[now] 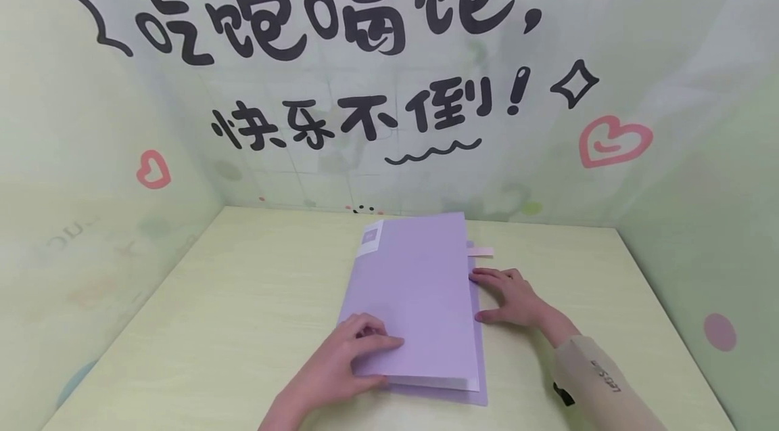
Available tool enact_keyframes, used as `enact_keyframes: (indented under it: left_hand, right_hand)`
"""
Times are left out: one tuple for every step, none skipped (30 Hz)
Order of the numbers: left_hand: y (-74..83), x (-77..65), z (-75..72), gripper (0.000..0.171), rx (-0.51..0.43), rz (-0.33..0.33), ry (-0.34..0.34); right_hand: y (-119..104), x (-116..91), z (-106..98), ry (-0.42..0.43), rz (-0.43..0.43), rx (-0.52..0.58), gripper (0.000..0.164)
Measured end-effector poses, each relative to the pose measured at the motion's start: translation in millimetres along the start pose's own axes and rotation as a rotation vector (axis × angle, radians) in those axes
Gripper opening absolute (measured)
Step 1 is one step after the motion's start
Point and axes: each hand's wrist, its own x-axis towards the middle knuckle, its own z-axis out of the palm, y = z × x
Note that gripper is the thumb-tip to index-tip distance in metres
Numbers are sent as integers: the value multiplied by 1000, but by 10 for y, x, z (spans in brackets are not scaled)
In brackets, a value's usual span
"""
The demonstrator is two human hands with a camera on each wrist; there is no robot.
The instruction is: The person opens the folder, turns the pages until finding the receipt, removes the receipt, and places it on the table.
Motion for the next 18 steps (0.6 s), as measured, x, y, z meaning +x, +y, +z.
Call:
enact_keyframes:
  left_hand:
    - [-6, -5, -16, 54, -16, 2, 10]
    - [-12, -10, -30, 54, -28, 5, 20]
    - [-16, -17, -46, 54, -40, 6, 29]
    - [-20, -23, -59, 54, -46, 9, 38]
    - [-24, -28, -73, 53, -50, 14, 48]
    - [-28, -34, -85, 53, -51, 17, 56]
    - [-31, -38, -97, 52, -51, 19, 63]
    - [-32, -44, -111, 51, -54, 20, 69]
    - [-33, -50, -127, 51, -58, 19, 74]
    - [-35, -56, -140, 50, -61, 19, 79]
    - [-36, -62, -156, 50, -64, 15, 83]
    - [-35, -67, -175, 49, -66, 10, 85]
    - [-33, -73, -195, 48, -70, 2, 87]
    - [-31, -80, -216, 48, -75, -5, 86]
    - [-32, -86, -236, 48, -80, -12, 86]
    - [-34, -92, -254, 48, -88, -17, 88]
    - [-35, -98, -272, 49, -100, -21, 90]
    - [-41, -105, -285, 49, -113, -23, 93]
  right_hand:
    - [-4, 1, -1, -2, 1, 0, 74]
    - [-6, 1, 0, -2, 0, 0, 74]
    - [-7, 2, 1, -3, -1, -3, 75]
    - [-7, 1, 3, -3, -1, -5, 75]
    - [-6, -1, 4, -3, 0, -6, 75]
    - [-4, -3, 6, -3, 1, -7, 75]
    - [-2, -4, 7, -3, 4, -7, 75]
    - [-2, -5, 8, 0, 2, -7, 75]
    - [-3, -6, 7, 0, 2, -8, 75]
    - [-4, -7, 7, 1, -1, -8, 75]
    - [-6, -6, 6, 2, -4, -10, 75]
    - [-9, -6, 4, 2, -7, -10, 75]
    - [-13, -6, 2, 2, -9, -10, 75]
    - [-17, -6, -1, 2, -12, -11, 75]
    - [-20, -6, -3, 0, -12, -9, 75]
    - [-22, -5, -5, 0, -14, -8, 75]
    - [-22, -4, -4, 1, -17, -7, 76]
    - [-23, -2, -4, 3, -20, -1, 76]
